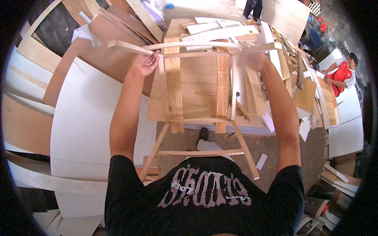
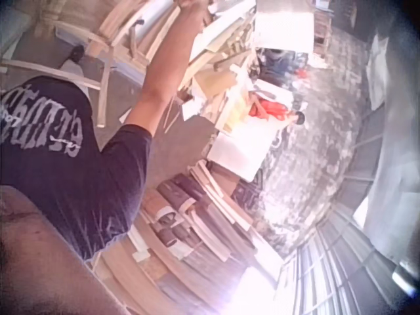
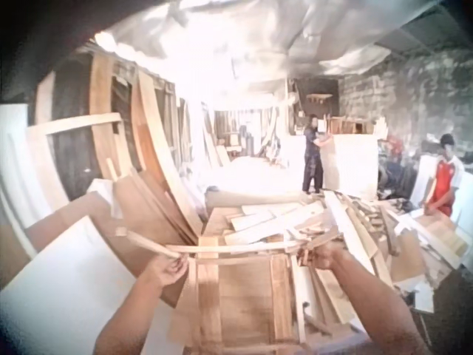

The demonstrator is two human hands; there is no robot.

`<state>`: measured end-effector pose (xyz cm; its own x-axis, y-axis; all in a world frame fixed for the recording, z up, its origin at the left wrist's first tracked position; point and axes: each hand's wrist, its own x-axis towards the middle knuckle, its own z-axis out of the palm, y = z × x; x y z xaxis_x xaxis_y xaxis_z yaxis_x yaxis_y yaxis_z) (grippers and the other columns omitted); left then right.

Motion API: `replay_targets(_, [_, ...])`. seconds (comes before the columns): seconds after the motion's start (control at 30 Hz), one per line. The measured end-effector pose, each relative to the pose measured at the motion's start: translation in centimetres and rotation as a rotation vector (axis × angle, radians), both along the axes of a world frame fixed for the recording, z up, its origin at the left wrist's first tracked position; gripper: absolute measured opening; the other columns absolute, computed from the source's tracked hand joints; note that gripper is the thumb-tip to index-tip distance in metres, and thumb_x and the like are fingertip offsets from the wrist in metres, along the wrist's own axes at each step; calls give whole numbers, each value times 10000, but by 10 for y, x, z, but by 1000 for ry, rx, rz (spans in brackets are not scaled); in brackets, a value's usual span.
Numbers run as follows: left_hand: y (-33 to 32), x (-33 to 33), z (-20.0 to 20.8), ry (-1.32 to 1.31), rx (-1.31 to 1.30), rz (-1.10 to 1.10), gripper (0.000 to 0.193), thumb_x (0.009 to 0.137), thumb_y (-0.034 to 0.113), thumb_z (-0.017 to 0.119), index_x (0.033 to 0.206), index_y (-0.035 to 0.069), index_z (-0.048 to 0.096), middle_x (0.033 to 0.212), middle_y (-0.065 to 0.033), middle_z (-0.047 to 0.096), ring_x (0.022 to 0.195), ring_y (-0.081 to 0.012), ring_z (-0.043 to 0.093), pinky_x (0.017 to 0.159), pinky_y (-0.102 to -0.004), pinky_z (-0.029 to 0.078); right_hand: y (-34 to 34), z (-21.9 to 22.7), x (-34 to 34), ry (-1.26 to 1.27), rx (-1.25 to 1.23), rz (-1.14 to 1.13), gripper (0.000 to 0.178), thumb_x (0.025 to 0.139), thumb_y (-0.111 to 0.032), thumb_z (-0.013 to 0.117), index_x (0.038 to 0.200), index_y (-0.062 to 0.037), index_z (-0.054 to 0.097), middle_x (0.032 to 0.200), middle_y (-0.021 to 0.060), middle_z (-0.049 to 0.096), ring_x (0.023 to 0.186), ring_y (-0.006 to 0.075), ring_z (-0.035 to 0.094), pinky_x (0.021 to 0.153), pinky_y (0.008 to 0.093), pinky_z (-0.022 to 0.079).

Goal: The person builds a wooden chair by hammering frame pieces together with a hammer, lifting and turning the wooden frame, fitting wooden planks across the structure, and hammering the planks into place.

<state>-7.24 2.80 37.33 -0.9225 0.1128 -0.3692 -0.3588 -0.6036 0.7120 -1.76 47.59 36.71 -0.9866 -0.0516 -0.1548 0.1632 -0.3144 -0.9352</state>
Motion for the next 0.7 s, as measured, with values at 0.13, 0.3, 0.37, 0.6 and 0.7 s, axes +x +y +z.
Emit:
replay_targets(0.13, [2, -39, -29, -73, -42, -69, 457, 983, 386, 469, 1162, -26, 552, 977, -102, 645, 779, -150, 610, 755, -290, 548, 7, -28, -35, -38, -149, 77, 234, 991, -215, 449, 991, 7, 524, 801, 123, 550, 677, 179, 575, 559, 275, 505])
replay_targets(0.3, [26, -90, -33, -171, -90, -145, 495, 976, 409, 486, 1199, -30, 540, 1090, -119, 637, 930, -191, 614, 852, -324, 522, 54, -107, -111, 642, 327, 222, 280, 967, -278, 460, 974, -6, 524, 834, 143, 523, 675, 209, 542, 550, 328, 495])
replay_targets(0.37, [-3, -97, -57, -85, -290, -174, 527, 968, 420, 503, 1233, -34, 525, 1138, -125, 628, 996, -207, 603, 889, -344, 502, 31, -123, -132, 670, 325, 81, 275, 960, -316, 450, 942, -53, 528, 809, 107, 510, 640, 192, 524, 531, 329, 484])
replay_targets(0.6, [-75, -26, -20, 31, -866, -764, 604, 962, 463, 512, 1371, 22, 464, 1241, -143, 602, 1101, -243, 590, 961, -388, 462, 8, -142, -171, -219, -1, -97, 320, 958, -416, 421, 852, -127, 508, 748, 28, 481, 578, 170, 502, 519, 287, 457])
replay_targets(0.7, [-93, 16, 3, 44, -941, -715, 609, 974, 471, 483, 1383, 21, 452, 1239, -148, 601, 1095, -250, 597, 964, -390, 462, 25, -194, -220, -82, -132, -38, 345, 935, -432, 479, 870, -95, 518, 786, 55, 483, 689, 204, 537, 569, 332, 475])
